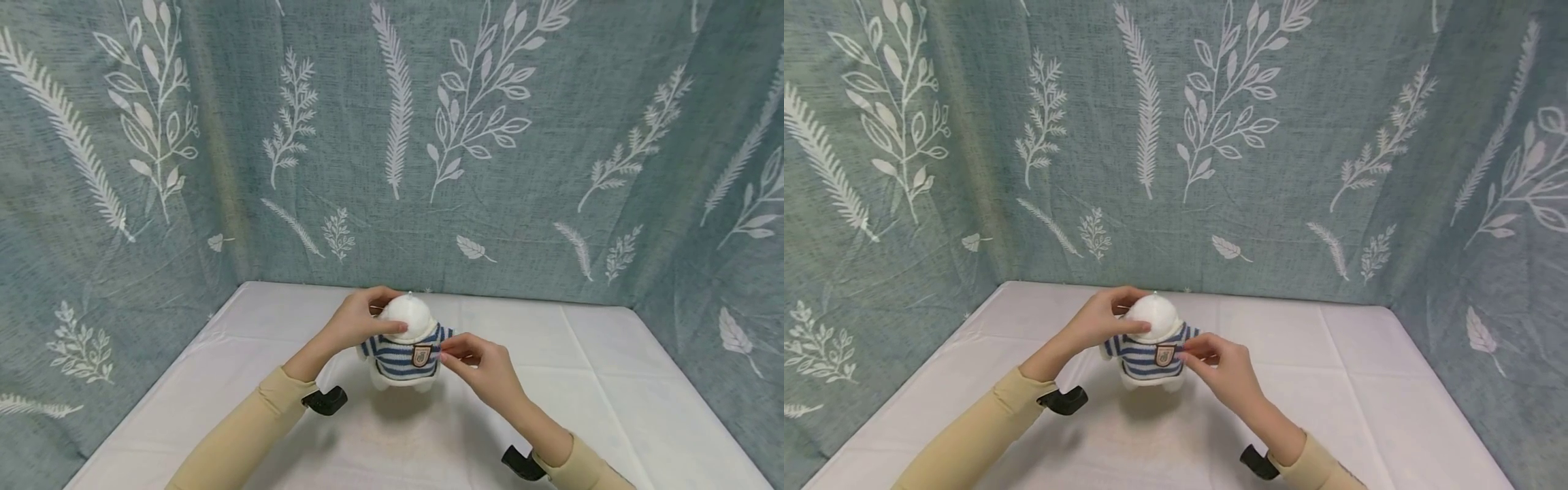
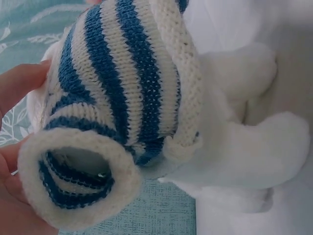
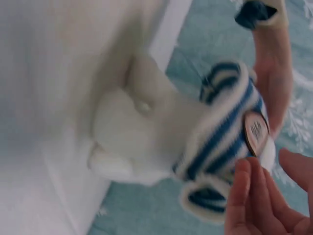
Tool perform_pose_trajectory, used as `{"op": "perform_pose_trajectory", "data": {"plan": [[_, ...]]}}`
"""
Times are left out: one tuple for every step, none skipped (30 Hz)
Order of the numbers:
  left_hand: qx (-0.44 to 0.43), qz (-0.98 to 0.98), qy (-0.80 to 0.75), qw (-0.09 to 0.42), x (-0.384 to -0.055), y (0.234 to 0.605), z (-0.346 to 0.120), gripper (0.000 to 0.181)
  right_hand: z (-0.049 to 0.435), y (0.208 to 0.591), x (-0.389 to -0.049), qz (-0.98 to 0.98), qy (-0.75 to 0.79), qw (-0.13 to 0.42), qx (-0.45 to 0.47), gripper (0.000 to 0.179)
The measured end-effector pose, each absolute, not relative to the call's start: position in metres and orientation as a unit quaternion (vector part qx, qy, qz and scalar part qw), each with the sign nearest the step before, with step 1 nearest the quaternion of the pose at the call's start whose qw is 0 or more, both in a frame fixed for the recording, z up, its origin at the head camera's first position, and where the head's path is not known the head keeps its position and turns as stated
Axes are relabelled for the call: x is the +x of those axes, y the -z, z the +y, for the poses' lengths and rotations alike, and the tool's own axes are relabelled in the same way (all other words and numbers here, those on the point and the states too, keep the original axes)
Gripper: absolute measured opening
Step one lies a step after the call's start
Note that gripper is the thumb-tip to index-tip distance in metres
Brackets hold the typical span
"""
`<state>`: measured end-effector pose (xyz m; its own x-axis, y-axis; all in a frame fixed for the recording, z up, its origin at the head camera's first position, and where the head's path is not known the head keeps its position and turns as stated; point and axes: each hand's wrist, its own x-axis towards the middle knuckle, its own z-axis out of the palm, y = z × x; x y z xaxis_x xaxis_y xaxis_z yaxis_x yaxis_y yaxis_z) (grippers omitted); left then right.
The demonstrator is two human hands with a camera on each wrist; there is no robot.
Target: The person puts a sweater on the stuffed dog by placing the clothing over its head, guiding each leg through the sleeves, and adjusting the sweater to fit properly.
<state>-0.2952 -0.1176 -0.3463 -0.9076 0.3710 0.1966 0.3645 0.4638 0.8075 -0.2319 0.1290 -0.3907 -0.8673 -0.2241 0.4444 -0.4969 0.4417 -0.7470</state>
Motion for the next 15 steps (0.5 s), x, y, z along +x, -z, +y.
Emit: {"op": "perform_pose_trajectory", "data": {"plan": [[0.214,0.856,-0.471,0.002,-0.295,0.346,-0.117,0.053,0.127,0.394,-0.23,-0.843,-0.478,0.126,0.211,0.017],[0.214,0.856,-0.47,0.0,-0.294,0.347,-0.117,0.053,0.126,0.397,-0.229,-0.848,-0.475,0.111,0.209,0.017],[0.215,0.856,-0.469,-0.003,-0.294,0.347,-0.117,0.052,0.124,0.4,-0.227,-0.851,-0.473,0.097,0.206,0.018],[0.216,0.856,-0.469,-0.005,-0.294,0.347,-0.117,0.052,0.123,0.402,-0.226,-0.854,-0.472,0.084,0.202,0.018],[0.217,0.857,-0.468,-0.007,-0.294,0.348,-0.116,0.052,0.121,0.405,-0.226,-0.857,-0.47,0.075,0.2,0.02],[0.218,0.856,-0.469,-0.008,-0.293,0.348,-0.116,0.051,0.119,0.407,-0.225,-0.857,-0.471,0.065,0.199,0.021],[0.218,0.856,-0.469,-0.01,-0.293,0.349,-0.116,0.051,0.117,0.409,-0.225,-0.857,-0.471,0.057,0.199,0.023],[0.219,0.855,-0.469,-0.012,-0.293,0.349,-0.116,0.051,0.116,0.411,-0.226,-0.856,-0.475,0.049,0.199,0.024],[0.22,0.855,-0.47,-0.014,-0.293,0.35,-0.116,0.05,0.113,0.413,-0.226,-0.853,-0.48,0.042,0.198,0.025],[0.222,0.854,-0.471,-0.016,-0.293,0.35,-0.116,0.05,0.111,0.414,-0.228,-0.85,-0.487,0.035,0.199,0.026],[0.223,0.853,-0.472,-0.018,-0.293,0.351,-0.116,0.05,0.109,0.415,-0.229,-0.846,-0.493,0.031,0.2,0.027],[0.224,0.852,-0.472,-0.02,-0.293,0.351,-0.116,0.05,0.107,0.416,-0.229,-0.843,-0.499,0.028,0.199,0.027],[0.224,0.852,-0.472,-0.022,-0.293,0.351,-0.116,0.051,0.104,0.417,-0.23,-0.841,-0.503,0.026,0.196,0.028],[0.225,0.852,-0.473,-0.023,-0.292,0.352,-0.116,0.051,0.102,0.418,-0.231,-0.839,-0.509,0.024,0.192,0.028],[0.225,0.851,-0.474,-0.023,-0.292,0.352,-0.116,0.051,0.1,0.418,-0.231,-0.838,-0.513,0.024,0.187,0.029]]}}
